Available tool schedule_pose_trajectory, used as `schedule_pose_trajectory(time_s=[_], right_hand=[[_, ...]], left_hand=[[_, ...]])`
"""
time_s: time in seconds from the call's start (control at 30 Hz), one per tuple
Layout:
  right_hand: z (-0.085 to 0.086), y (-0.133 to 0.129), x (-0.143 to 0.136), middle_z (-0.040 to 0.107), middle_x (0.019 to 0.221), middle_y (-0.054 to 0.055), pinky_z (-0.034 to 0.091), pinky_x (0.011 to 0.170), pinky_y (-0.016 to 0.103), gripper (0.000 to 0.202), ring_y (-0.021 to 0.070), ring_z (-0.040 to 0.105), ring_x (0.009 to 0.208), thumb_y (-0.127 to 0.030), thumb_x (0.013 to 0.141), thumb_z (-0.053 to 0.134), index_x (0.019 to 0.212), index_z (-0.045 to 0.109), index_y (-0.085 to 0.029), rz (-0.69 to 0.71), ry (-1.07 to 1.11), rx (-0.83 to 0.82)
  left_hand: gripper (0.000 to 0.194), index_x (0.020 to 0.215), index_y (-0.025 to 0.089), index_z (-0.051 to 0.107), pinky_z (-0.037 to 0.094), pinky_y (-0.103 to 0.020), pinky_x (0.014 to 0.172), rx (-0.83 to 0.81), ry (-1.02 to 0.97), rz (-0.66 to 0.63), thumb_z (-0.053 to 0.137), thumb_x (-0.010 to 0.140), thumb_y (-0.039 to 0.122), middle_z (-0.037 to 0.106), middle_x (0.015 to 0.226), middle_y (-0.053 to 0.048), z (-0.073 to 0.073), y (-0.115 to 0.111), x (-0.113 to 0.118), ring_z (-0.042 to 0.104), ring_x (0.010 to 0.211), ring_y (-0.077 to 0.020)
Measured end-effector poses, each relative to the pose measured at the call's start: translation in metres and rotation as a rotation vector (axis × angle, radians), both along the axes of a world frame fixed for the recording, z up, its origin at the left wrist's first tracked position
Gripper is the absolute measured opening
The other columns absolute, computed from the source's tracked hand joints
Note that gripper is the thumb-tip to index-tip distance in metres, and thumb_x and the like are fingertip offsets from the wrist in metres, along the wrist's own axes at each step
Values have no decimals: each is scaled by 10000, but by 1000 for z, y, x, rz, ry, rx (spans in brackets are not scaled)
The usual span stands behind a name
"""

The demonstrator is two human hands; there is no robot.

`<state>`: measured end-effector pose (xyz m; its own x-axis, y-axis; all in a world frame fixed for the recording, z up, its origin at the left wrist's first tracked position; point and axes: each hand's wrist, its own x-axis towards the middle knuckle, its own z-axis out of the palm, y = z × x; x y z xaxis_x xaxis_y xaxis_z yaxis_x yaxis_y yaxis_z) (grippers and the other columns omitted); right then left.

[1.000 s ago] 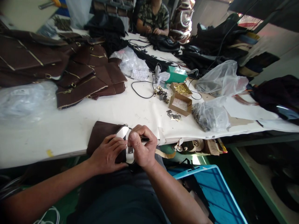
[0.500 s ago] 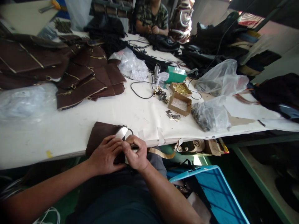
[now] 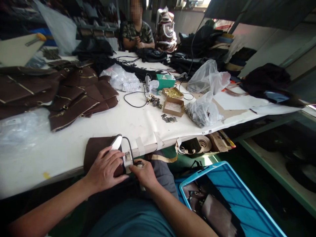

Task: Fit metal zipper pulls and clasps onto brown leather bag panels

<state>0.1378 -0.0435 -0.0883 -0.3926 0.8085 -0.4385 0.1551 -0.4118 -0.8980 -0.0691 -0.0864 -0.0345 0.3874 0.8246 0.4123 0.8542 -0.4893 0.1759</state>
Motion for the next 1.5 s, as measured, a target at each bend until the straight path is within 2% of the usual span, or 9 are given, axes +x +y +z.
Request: schedule_pose_trajectory(time_s=[0.1, 0.3, 0.47, 0.6, 0.77, 0.9, 1.1, 1.27, 1.5], right_hand=[[35, 20, 10, 602, 677, -32, 412, 565, 224, 184, 118, 513, 609, -344, 812, 767, 837, 740, -163, 126, 32, 214], [154, 86, 35, 767, 779, -17, 456, 636, 234, 200, 141, 617, 661, -179, 806, 727, 962, 853, -189, 766, -141, 642], [199, 102, 8, 684, 567, -84, 320, 506, 228, 238, 92, 488, 488, -48, 676, 739, 736, 837, -257, 1016, -282, 846], [186, 103, -19, 647, 543, -81, 289, 502, 242, 209, 91, 448, 479, -54, 627, 819, 684, 807, -256, 957, -285, 910], [172, 92, -38, 640, 670, -35, 362, 580, 242, 268, 112, 510, 619, -413, 884, 828, 763, 735, -192, 468, -134, 975], [176, 68, -39, 565, 671, -26, 398, 583, 270, 384, 124, 496, 622, -493, 981, 735, 748, 644, -202, 163, 100, 1022], [179, 42, -55, 617, 723, 13, 529, 635, 352, 332, 183, 609, 651, -537, 1016, 681, 841, 632, -259, 18, 498, 986], [123, 40, -86, 619, 699, -8, 527, 600, 300, 423, 152, 611, 614, -610, 1023, 626, 825, 600, -236, 149, 439, 631], [74, 52, -64, 584, 687, -20, 489, 655, 312, 332, 153, 568, 631, -451, 1064, 623, 816, 597, -231, -99, 293, 761]], left_hand=[[312, 1025, 191, 690, 403, -584, 1165, 54, -20, -23, 773, 905, 467, 788, 1187, -117, 31, -12, 7, 706, 1122, -322], [366, 1251, 228, 679, 495, -515, 1103, 135, -165, 80, 754, 925, 376, 753, 1315, -122, 95, -16, 1, 654, 1264, -333], [279, 1057, 255, 786, 530, -339, 745, -493, -387, 240, 716, 911, 482, 811, 973, -41, 72, -10, 3, 741, 857, -276], [278, 734, 229, 761, 408, -275, 634, -746, -926, 299, 730, 882, 463, 708, 698, -7, 29, -19, 22, 634, 679, -223], [418, 870, 184, 778, 439, -285, 664, -707, -1269, 466, 696, 896, 594, 722, 783, -32, -7, -28, 52, 627, 733, -230], [626, 907, 160, 746, 459, -297, 589, -733, -1507, 529, 629, 861, 773, 706, 722, -45, -26, -26, 70, 599, 609, -203], [571, 743, 164, 717, 427, -292, 600, -656, -1574, 646, 745, 771, 734, 675, 670, -33, -35, -17, 70, 572, 643, -202], [504, 587, 185, 634, 360, -284, 590, -604, -1571, 722, 790, 741, 639, 601, 594, -5, -40, -9, 64, 519, 625, -187], [475, 776, 168, 734, 439, -286, 627, -646, -1732, 776, 762, 801, 642, 694, 707, -23, -50, -5, 69, 599, 669, -201]])
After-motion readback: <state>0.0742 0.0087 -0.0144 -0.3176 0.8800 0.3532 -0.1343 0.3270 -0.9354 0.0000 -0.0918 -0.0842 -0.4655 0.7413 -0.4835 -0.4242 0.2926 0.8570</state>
